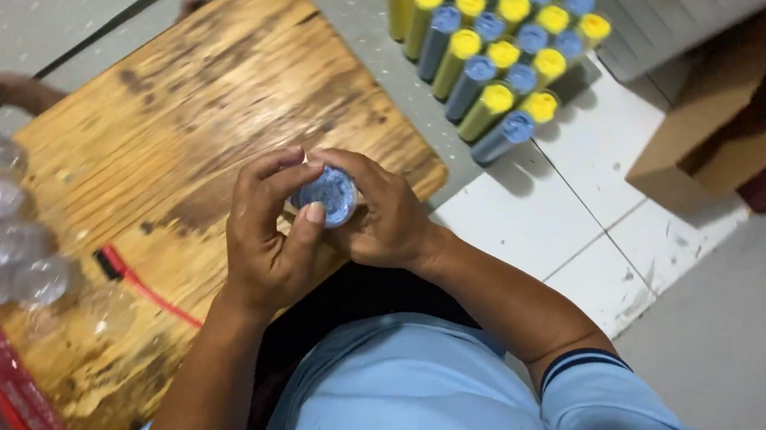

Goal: The person brushes a blue cloth with a red brush, folds it, rolls it tightly, and inserts it into a clear plastic tube. The person then repeats the process with a yellow cloth, brushing and folding it before the clip ends.

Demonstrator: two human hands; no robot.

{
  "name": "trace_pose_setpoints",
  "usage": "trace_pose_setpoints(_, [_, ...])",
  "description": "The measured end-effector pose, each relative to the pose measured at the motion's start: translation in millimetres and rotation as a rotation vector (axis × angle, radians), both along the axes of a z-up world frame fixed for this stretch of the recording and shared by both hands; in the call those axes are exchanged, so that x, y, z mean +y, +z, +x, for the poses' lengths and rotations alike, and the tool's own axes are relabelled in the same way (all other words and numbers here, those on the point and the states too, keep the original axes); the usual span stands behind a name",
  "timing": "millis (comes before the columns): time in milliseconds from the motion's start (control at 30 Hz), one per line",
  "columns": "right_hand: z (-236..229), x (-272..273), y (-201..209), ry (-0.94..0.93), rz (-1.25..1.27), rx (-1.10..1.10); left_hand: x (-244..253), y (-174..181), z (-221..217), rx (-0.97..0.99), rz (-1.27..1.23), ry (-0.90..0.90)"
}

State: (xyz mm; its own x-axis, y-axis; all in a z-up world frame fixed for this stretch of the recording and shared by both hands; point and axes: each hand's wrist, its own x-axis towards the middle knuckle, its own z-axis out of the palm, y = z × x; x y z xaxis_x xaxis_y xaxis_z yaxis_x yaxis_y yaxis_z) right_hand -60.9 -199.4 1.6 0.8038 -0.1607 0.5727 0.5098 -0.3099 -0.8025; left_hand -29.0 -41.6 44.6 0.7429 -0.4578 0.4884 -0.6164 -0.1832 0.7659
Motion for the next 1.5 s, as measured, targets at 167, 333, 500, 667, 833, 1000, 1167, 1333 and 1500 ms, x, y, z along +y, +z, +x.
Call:
trace_pose_setpoints(167, [-22.0, -60.7, 8.2, -0.089, 0.025, -0.036, -55.7, 14.1, 6.3, 0.034, 0.033, -0.239])
trace_pose_setpoints(333, [-55.4, -155.8, 5.6, -0.336, -0.238, -0.081, -151.7, -1.4, 18.5, -0.027, 0.051, -0.409])
trace_pose_setpoints(500, [-80.9, -234.4, -32.4, -0.584, -0.481, 0.027, -245.3, -44.7, 19.1, -0.060, 0.075, -0.495])
trace_pose_setpoints(667, [-84.0, -275.5, -65.6, -0.638, -0.444, 0.361, -303.1, -73.6, 16.3, -0.221, 0.261, -0.447])
trace_pose_setpoints(833, [-65.2, -314.1, -126.6, -0.600, -0.345, 0.543, -330.7, -139.8, 24.1, -0.227, 0.617, -0.418])
trace_pose_setpoints(1000, [-45.2, -327.7, -157.5, -0.548, -0.314, 0.597, -338.6, -172.0, 28.8, -0.257, 0.851, -0.395])
trace_pose_setpoints(1167, [-31.5, -325.2, -166.1, -0.490, -0.254, 0.754, -338.9, -182.6, 35.2, -0.190, 0.925, -0.325])
trace_pose_setpoints(1333, [-23.5, -332.7, -176.3, -0.433, -0.258, 0.772, -340.8, -194.2, 38.5, -0.208, 0.947, -0.320])
trace_pose_setpoints(1500, [-18.5, -335.5, -181.6, -0.384, -0.255, 0.793, -342.7, -201.5, 40.3, -0.206, 1.016, -0.332])
